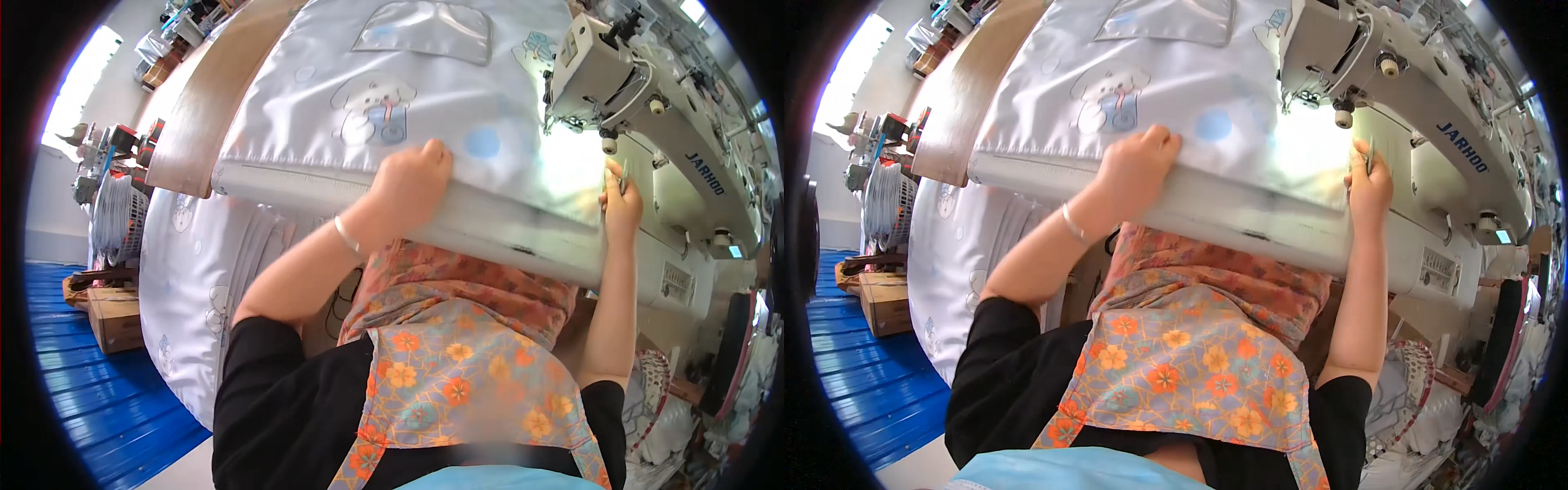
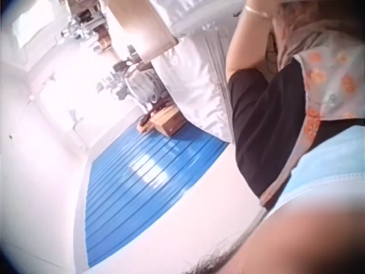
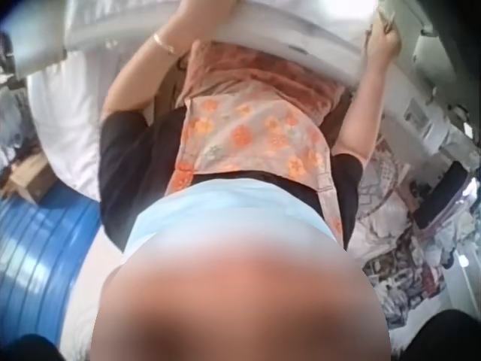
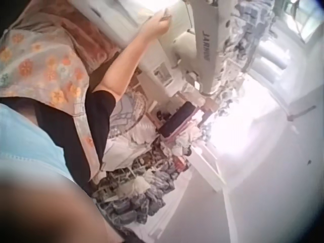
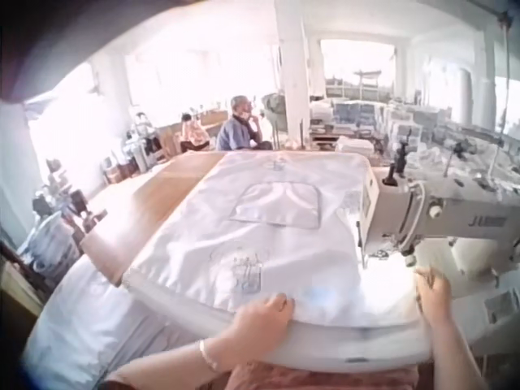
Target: Sewing a pocket onto a piece of fabric using an industrial sewing machine.
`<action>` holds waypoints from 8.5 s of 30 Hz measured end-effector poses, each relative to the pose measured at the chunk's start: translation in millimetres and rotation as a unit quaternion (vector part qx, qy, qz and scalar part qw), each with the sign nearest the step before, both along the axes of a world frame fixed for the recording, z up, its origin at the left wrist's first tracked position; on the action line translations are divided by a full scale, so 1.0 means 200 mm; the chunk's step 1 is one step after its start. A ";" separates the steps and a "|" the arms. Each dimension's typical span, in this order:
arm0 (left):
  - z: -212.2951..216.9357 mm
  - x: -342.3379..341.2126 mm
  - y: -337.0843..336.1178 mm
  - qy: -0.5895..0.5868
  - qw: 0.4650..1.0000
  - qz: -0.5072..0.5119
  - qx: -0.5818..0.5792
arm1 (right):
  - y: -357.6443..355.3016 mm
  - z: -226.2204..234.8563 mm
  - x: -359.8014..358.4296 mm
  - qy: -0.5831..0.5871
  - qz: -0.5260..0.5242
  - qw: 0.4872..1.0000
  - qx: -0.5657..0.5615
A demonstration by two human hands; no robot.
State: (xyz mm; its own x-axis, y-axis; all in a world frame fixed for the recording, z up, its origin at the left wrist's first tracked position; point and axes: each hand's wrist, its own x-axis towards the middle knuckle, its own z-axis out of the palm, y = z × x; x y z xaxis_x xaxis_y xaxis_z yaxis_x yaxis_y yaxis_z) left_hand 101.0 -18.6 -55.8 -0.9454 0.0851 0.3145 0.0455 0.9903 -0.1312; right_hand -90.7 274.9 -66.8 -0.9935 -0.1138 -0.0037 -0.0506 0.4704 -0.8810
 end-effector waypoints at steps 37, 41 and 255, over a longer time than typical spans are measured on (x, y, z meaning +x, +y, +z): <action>-0.42 2.31 -1.49 0.344 0.667 0.641 0.160 | 0.10 -0.29 -0.31 0.122 0.156 0.977 0.076; -0.03 1.85 -1.40 0.607 0.555 0.450 0.349 | 0.14 -0.16 -0.21 0.150 0.136 0.970 0.135; 0.30 0.31 0.84 -0.041 0.786 -0.362 0.500 | 0.40 0.43 0.95 0.108 0.018 0.966 -0.236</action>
